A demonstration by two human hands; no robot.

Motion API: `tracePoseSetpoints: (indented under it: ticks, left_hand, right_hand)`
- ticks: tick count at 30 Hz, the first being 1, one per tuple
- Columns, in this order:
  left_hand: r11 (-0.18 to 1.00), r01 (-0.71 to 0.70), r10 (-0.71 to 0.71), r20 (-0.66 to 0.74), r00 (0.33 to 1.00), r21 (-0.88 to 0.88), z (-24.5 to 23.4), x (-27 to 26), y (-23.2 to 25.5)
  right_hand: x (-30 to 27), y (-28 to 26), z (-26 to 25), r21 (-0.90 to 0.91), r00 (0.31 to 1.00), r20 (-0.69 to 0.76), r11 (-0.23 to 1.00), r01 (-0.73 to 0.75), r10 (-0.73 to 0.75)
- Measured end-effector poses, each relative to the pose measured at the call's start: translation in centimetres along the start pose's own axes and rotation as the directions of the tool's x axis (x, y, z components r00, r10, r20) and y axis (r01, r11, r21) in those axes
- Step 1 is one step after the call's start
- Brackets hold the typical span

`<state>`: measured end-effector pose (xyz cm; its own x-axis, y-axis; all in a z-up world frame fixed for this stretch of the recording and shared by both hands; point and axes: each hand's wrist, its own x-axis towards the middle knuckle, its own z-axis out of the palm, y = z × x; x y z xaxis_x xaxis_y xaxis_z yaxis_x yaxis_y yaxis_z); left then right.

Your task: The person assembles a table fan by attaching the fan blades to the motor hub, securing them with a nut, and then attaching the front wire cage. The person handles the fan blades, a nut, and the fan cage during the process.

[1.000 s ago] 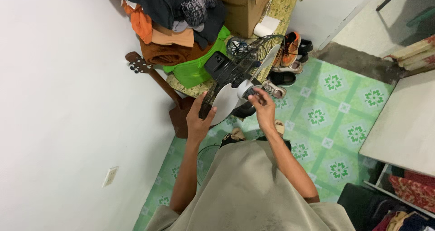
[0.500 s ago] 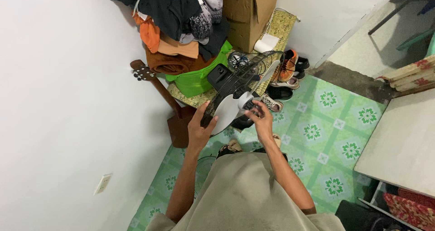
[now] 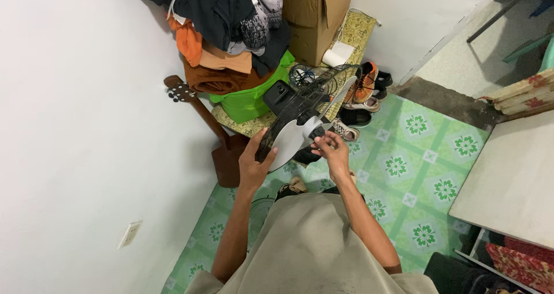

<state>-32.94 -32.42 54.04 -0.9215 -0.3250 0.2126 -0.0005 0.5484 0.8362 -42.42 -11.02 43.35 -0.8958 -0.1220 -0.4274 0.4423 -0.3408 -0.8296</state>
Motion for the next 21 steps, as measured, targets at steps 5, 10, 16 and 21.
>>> tracePoseSetpoints:
  ticks: [5, 10, 16, 21]
  left_hand:
    - [1.000, -0.023, 0.023, 0.001, 1.000, 0.019, 0.1, -0.1, -0.2]
    - [1.000, 0.024, -0.024, 0.004, 1.000, 0.001, 0.2, -0.2, -0.6]
    - [0.998, -0.060, 0.060, -0.013, 0.998, -0.001, 0.2, -0.2, -1.0]
    - [0.996, 0.082, -0.082, 0.025, 0.996, -0.018, 0.5, -0.1, -1.3]
  right_hand:
    - [0.4, 1.4, -0.8, -0.056, 0.981, 0.069, 0.981, 0.186, -0.182]
    - [1.3, 3.0, -1.6, 0.049, 0.989, 0.027, 0.988, 0.145, -0.147]
    - [1.4, 2.1, -1.2, 0.022, 0.955, 0.034, 0.956, 0.293, -0.294]
    - [0.3, -0.2, -0.5, 0.053, 0.993, 0.035, 0.992, -0.116, 0.114]
